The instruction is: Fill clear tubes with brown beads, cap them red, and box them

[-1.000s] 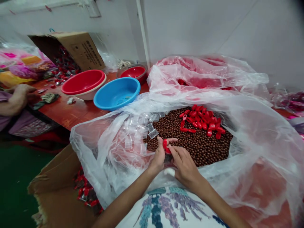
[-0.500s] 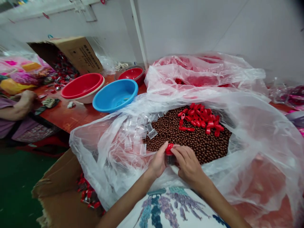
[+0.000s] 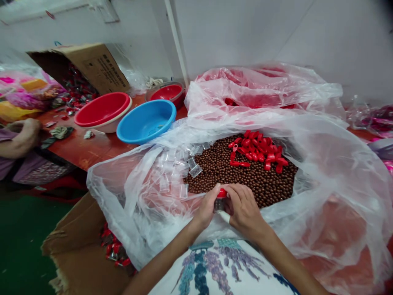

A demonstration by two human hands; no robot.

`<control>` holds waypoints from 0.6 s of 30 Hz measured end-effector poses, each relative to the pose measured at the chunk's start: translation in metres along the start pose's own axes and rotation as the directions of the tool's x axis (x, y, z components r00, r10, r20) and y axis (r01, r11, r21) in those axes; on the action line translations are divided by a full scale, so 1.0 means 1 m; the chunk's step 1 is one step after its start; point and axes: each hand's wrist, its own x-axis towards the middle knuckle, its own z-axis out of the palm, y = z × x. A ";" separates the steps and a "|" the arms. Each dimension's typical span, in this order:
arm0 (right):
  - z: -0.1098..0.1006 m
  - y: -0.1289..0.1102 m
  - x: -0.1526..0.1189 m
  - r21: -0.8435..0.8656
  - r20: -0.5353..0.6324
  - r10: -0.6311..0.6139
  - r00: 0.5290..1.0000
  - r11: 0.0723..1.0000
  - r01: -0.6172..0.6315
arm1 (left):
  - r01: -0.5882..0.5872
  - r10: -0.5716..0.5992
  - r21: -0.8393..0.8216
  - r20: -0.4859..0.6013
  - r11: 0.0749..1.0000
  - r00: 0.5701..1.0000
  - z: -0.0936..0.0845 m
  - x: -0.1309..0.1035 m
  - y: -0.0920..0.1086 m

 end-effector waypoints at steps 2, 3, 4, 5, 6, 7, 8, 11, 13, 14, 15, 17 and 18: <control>-0.001 -0.001 0.002 0.002 0.028 -0.006 1.000 1.000 0.006 | -0.005 0.005 0.049 -0.007 0.999 1.000 0.001 0.000 -0.001; -0.001 -0.001 0.002 0.002 0.042 -0.016 0.999 1.000 0.016 | -0.002 0.002 0.061 0.001 0.998 1.000 0.000 0.000 -0.001; -0.002 0.000 0.003 0.000 0.056 -0.029 0.998 1.000 0.029 | 0.002 -0.003 0.066 0.014 0.998 1.000 0.000 -0.001 -0.002; -0.002 0.000 0.004 0.000 0.070 -0.043 0.997 0.999 0.043 | 0.010 -0.011 0.064 0.029 0.998 1.000 -0.001 -0.001 -0.003; -0.002 0.001 0.004 0.000 0.084 -0.057 0.995 0.998 0.057 | 0.021 -0.023 0.055 0.044 0.998 0.999 -0.001 -0.001 -0.005; -0.002 0.001 0.004 0.001 0.097 -0.068 0.993 0.998 0.069 | 0.036 -0.038 0.041 0.056 0.999 0.998 -0.002 -0.002 -0.006; -0.001 0.002 0.004 0.000 0.108 -0.075 0.991 0.997 0.076 | 0.054 -0.055 0.025 0.066 0.998 0.996 -0.002 -0.003 -0.008; 0.001 0.003 0.003 0.011 0.124 -0.076 0.989 0.997 0.075 | 0.105 -0.105 0.003 0.070 0.994 0.992 -0.001 -0.006 -0.010; 0.001 0.003 0.002 0.033 0.143 -0.046 0.989 0.999 0.042 | 0.101 -0.107 0.110 0.051 0.989 0.993 -0.002 -0.007 -0.006; 0.000 0.003 0.002 0.045 0.156 -0.024 0.987 0.999 0.017 | 0.073 -0.086 0.221 0.050 0.973 0.995 -0.003 -0.007 -0.002; -0.002 0.002 0.001 0.059 0.175 -0.007 0.985 0.998 -0.003 | 0.027 -0.053 0.358 0.063 0.933 0.997 -0.006 -0.006 0.005; -0.008 0.001 0.000 0.089 0.236 0.002 0.972 0.996 -0.024 | -0.118 0.074 0.636 0.096 0.763 0.993 -0.015 0.000 0.022; -0.012 0.000 -0.001 0.104 0.273 -0.006 0.962 0.994 -0.023 | -0.185 0.154 0.744 0.110 0.642 0.982 -0.023 0.005 0.032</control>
